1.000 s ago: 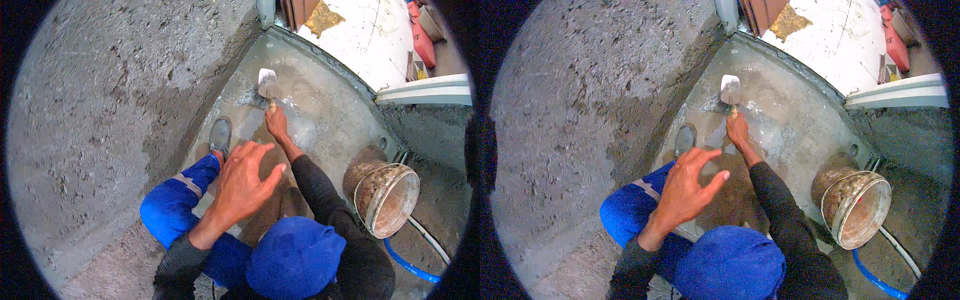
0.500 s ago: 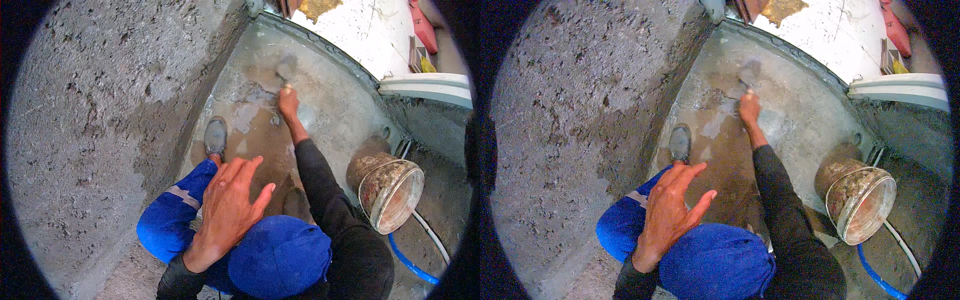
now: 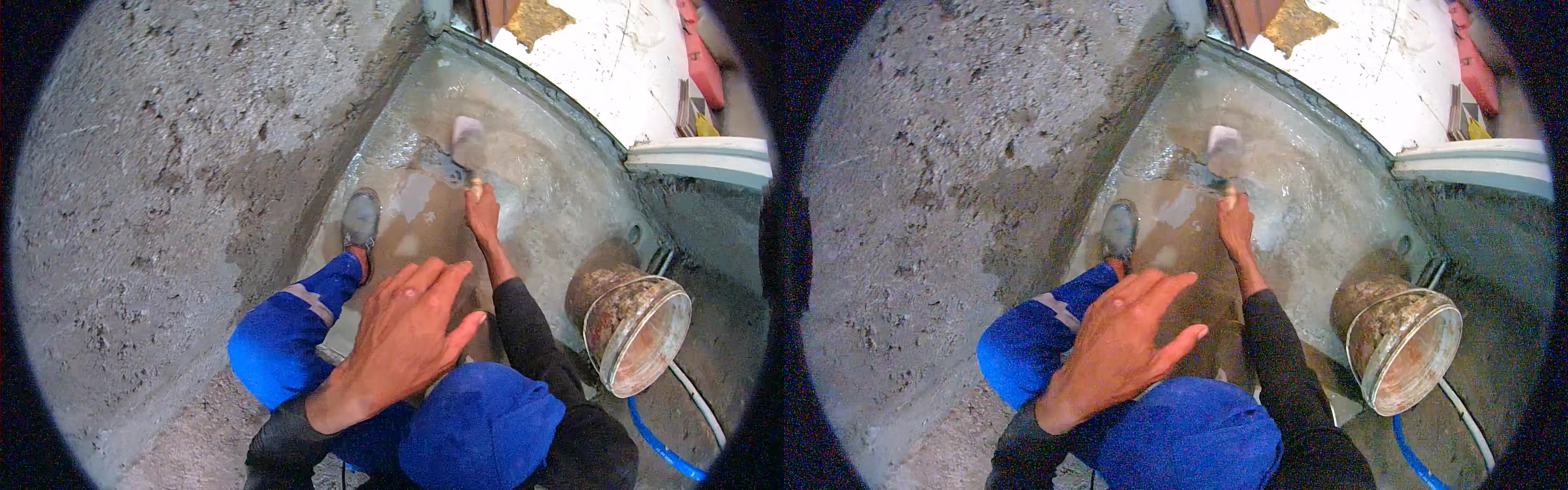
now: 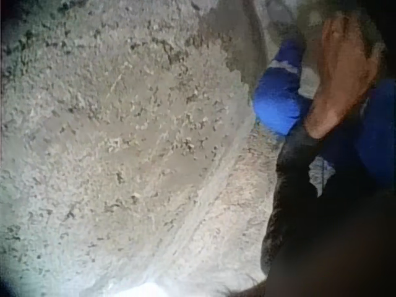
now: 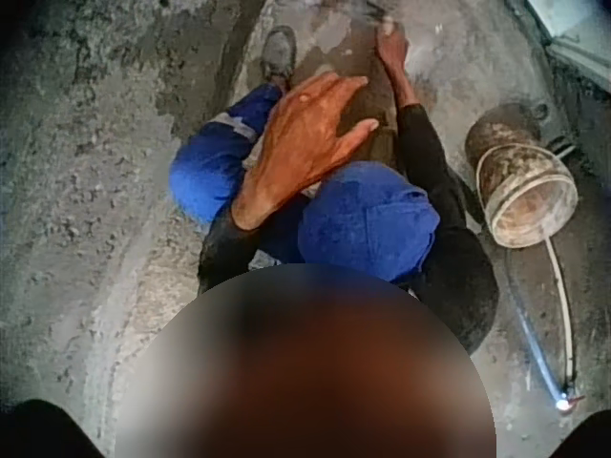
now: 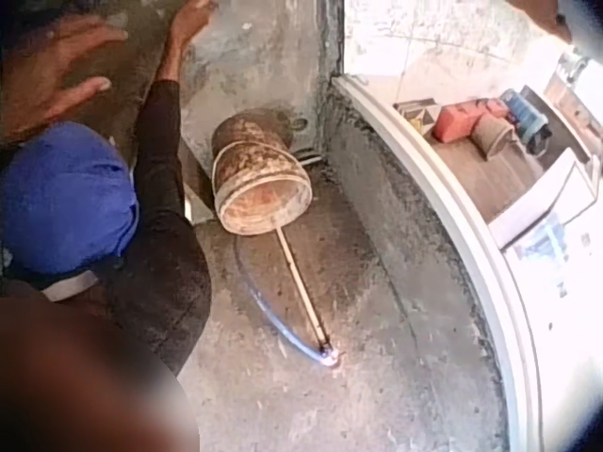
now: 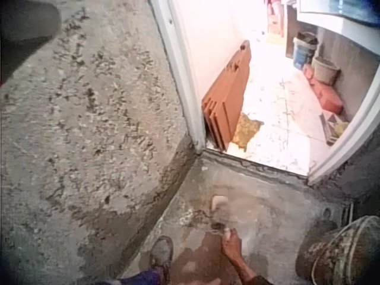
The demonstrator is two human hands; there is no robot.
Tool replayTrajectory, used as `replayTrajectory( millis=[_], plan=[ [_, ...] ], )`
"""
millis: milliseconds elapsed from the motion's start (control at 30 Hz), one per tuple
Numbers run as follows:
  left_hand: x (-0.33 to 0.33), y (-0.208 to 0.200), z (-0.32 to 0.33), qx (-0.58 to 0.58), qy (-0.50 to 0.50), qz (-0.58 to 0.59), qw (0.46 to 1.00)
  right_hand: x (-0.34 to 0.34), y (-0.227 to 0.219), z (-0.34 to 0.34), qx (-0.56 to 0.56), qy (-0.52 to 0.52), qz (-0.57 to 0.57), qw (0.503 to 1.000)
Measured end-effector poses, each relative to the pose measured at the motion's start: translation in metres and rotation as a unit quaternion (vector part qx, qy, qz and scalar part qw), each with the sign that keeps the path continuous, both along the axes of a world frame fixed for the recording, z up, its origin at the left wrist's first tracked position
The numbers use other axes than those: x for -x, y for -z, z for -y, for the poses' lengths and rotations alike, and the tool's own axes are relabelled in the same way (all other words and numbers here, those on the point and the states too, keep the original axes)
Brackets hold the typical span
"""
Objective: Plastering and finishing the concrete area around a squat toilet using a trowel and water.
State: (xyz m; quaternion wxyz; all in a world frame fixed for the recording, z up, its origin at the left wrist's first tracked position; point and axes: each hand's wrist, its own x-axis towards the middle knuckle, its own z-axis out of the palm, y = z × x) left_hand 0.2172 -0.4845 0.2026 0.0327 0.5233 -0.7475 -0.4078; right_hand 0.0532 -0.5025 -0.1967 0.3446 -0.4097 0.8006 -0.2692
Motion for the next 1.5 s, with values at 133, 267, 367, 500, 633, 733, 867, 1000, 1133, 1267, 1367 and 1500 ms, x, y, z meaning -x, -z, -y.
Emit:
replayTrajectory(
  millis=[133,267,367,500,633,733,867,1000,1133,1267,1367,1500],
  plan=[
    [-0.01,-0.007,0.004,0.024,-0.035,0.015,0.999,-0.03,-0.028,0.034,-0.064,-0.133,-0.05,0.988],
    [-0.024,-0.028,0.011,0.032,-0.069,0.008,0.997,-0.016,-0.036,0.072,-0.056,-0.115,-0.076,0.989],
    [-0.033,-0.041,0.016,0.031,-0.083,-0.019,0.996,-0.001,-0.033,0.112,-0.012,-0.137,-0.155,0.978],
    [-0.038,-0.04,0.018,0.039,-0.084,-0.021,0.995,0.018,-0.023,0.164,0.014,-0.167,-0.216,0.962],
    [-0.045,-0.053,0.029,0.101,-0.089,-0.003,0.991,0.029,-0.003,0.205,0.038,-0.187,-0.261,0.946],
    [-0.045,-0.062,0.053,-0.315,-0.165,0.03,0.934,0.021,0.003,0.216,0.045,-0.195,-0.282,0.938],
    [-0.047,-0.04,0.029,0.038,-0.076,0.058,0.995,0.011,0.003,0.228,0.058,-0.197,-0.275,0.939],
    [-0.054,-0.044,0.022,0.102,-0.093,0.063,0.988,0.014,0.006,0.234,0.022,-0.222,-0.24,0.945],
    [-0.053,-0.039,0.023,0.119,-0.084,0.06,0.988,0.006,0.009,0.224,0.015,-0.234,-0.218,0.947],
    [-0.047,-0.038,0.032,0.03,-0.07,0.065,0.995,-0.007,0.007,0.211,0.027,-0.227,-0.208,0.951],
    [-0.051,-0.039,0.023,0.061,-0.079,0.061,0.993,-0.015,-0.002,0.2,0.025,-0.221,-0.178,0.959],
    [-0.05,-0.038,0.019,0.118,-0.086,0.041,0.988,0.001,-0.001,0.202,0.042,-0.223,-0.194,0.954]
  ],
)
